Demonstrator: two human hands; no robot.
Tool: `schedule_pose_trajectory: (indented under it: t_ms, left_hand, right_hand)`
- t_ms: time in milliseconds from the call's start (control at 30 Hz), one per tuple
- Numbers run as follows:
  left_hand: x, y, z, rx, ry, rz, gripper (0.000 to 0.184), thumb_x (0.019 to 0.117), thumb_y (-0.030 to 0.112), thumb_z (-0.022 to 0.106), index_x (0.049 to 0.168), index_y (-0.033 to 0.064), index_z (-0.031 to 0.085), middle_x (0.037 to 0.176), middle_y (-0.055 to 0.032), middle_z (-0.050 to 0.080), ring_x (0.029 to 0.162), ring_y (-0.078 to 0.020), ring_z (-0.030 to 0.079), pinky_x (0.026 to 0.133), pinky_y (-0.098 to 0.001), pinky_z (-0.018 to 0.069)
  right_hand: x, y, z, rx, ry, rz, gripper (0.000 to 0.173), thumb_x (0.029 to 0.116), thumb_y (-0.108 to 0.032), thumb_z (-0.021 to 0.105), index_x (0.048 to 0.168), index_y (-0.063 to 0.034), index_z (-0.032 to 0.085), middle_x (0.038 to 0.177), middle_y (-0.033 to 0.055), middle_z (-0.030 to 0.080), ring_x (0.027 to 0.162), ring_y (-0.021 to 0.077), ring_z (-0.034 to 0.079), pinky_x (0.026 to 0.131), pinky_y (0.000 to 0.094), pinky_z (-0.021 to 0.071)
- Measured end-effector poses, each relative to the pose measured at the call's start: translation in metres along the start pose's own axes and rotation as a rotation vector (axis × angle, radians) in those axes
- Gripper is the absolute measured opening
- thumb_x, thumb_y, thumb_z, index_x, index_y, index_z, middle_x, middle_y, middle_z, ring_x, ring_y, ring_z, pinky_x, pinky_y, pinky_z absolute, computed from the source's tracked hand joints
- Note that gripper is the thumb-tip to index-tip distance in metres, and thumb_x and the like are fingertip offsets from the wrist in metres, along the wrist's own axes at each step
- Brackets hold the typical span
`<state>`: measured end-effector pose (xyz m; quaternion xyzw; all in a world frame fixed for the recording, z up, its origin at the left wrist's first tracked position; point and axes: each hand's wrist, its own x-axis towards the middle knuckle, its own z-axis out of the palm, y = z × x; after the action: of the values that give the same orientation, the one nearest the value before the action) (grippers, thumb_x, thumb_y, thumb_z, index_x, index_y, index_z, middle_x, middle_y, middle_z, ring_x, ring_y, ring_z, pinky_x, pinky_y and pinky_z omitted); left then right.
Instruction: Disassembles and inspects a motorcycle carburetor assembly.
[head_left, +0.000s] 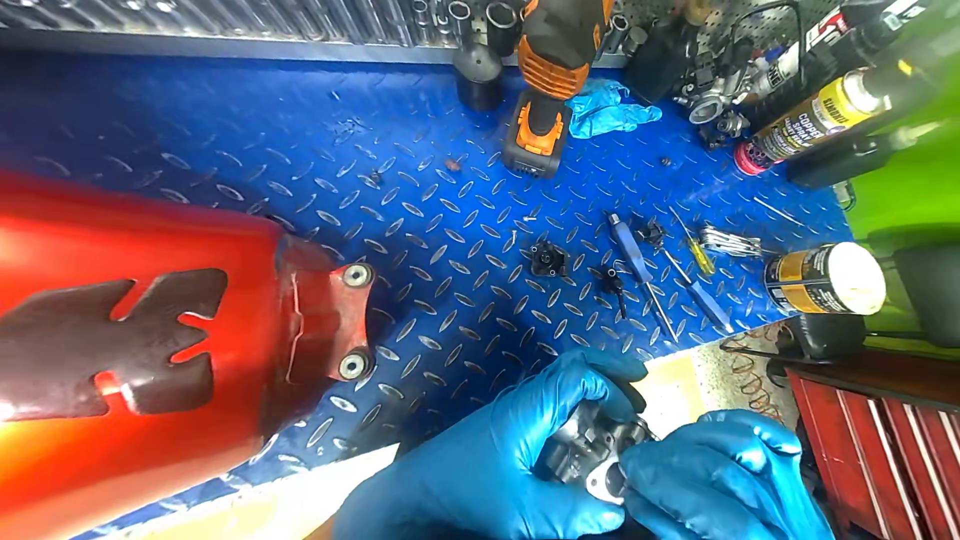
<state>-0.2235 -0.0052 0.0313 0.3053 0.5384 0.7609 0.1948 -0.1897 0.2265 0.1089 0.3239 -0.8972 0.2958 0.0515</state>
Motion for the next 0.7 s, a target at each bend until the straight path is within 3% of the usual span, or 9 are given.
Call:
schedule_pose_trajectory:
  t_ms: [300,433,533,633,700]
  left_hand:
    - [-0.002,-0.002,-0.002,-0.01,-0.01,0.016,0.046,0.0886,0.023,0.079,0.123,0.0049,0.054,0.149,-0.0137,0.047,0.142,-0.0219,0.043,0.116,-0.0378,0.0405]
    - [-0.002,-0.004,-0.003,-0.039,-0.018,0.017,0.047,0.0872,0.023,0.08,0.122,0.0051,0.054,0.15,-0.014,0.047,0.142,-0.0226,0.043,0.116,-0.0385,0.04]
    - [-0.002,-0.008,-0.006,-0.092,-0.02,0.019,0.047,0.0872,0.024,0.08,0.124,0.0071,0.055,0.15,-0.0129,0.048,0.143,-0.023,0.043,0.117,-0.0395,0.0405]
    - [-0.003,-0.009,-0.009,-0.132,-0.009,0.023,0.047,0.087,0.024,0.08,0.125,0.0074,0.056,0.151,-0.0129,0.048,0.145,-0.0252,0.04,0.119,-0.0421,0.0378]
    - [-0.004,-0.009,-0.011,-0.147,-0.006,0.024,0.049,0.0856,0.021,0.081,0.126,0.0087,0.056,0.153,-0.0119,0.047,0.145,-0.0247,0.041,0.118,-0.041,0.0396]
  right_hand:
    - [0.002,-0.006,0.003,-0.04,-0.018,-0.027,0.037,0.099,-0.023,0.067,0.135,-0.0212,0.057,0.108,-0.0053,0.071,0.105,0.0103,0.057,0.103,0.0285,0.0313]
    - [0.003,-0.006,0.003,-0.067,-0.008,-0.031,0.04,0.0981,-0.027,0.069,0.136,-0.0207,0.056,0.11,-0.0054,0.071,0.104,0.0102,0.057,0.101,0.0283,0.0312]
    - [0.003,-0.005,-0.005,-0.034,0.033,0.033,0.039,0.0984,-0.037,0.068,0.134,-0.0224,0.057,0.111,-0.0051,0.07,0.107,0.0082,0.057,0.103,0.0257,0.0313]
    - [0.002,0.012,-0.03,0.062,0.144,0.203,0.047,0.0971,-0.045,0.066,0.141,-0.0309,0.056,0.118,-0.011,0.069,0.114,0.0023,0.06,0.104,0.023,0.0416]
    - [0.007,0.039,-0.04,0.109,0.252,0.28,0.051,0.0978,-0.037,0.067,0.147,-0.036,0.051,0.122,-0.0131,0.069,0.112,0.0036,0.064,0.098,0.0232,0.0515]
